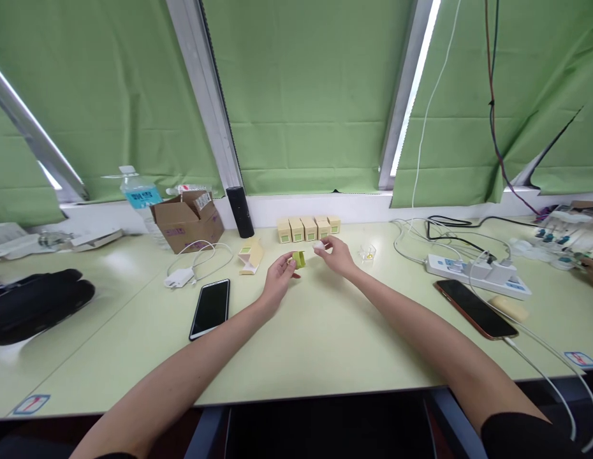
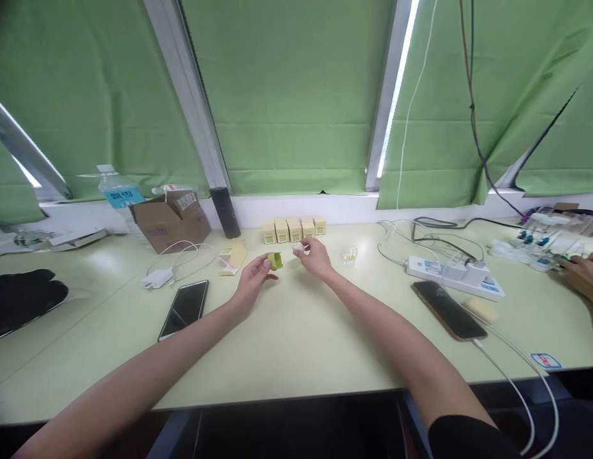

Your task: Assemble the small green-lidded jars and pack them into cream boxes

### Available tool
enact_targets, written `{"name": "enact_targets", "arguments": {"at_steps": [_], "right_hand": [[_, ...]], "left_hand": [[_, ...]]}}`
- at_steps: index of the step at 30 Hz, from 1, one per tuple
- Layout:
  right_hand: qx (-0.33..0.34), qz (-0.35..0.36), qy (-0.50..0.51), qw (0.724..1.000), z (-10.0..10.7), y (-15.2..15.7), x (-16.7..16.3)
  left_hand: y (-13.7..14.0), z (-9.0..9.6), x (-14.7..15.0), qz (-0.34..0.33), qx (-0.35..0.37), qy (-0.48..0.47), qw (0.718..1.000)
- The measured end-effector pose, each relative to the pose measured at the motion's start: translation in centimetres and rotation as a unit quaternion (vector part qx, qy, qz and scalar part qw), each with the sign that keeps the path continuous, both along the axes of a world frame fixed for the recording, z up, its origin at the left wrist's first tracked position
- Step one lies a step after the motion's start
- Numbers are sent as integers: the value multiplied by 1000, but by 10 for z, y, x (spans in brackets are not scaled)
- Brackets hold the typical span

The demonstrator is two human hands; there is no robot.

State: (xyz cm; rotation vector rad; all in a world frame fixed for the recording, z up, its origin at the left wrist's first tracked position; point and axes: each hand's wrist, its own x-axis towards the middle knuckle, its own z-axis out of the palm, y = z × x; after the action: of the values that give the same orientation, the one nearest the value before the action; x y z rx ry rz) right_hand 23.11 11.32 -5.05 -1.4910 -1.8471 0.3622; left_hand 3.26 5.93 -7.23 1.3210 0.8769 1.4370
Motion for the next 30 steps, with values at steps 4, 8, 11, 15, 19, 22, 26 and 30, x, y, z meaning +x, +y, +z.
{"name": "enact_targets", "arguments": {"at_steps": [4, 8, 11, 15, 19, 22, 26, 30], "right_hand": [[-8, 82, 237, 968, -3, -42, 2], [-49, 127, 363, 922, -2, -67, -2], [-73, 131, 387, 910, 0, -73, -6], [-79, 149, 400, 901, 1, -75, -7], [-87, 159, 400, 899, 2, -77, -7], [-96, 160, 398, 898, 2, -78, -8], [-96, 166, 397, 898, 1, -77, -8], [-100, 182, 399, 893, -1, -77, -8]], "left_hand": [[-3, 1, 2, 12, 17, 12, 1000], [-8, 6, 3, 15, 34, 32, 999], [-13, 10, 3, 10, 51, 45, 998], [-16, 11, 3, 6, 61, 60, 996], [-15, 8, 3, -2, 71, 70, 995], [-14, 5, 3, -9, 80, 80, 994], [-14, 4, 2, -17, 86, 91, 992], [-16, 5, 2, -26, 98, 107, 989]]}}
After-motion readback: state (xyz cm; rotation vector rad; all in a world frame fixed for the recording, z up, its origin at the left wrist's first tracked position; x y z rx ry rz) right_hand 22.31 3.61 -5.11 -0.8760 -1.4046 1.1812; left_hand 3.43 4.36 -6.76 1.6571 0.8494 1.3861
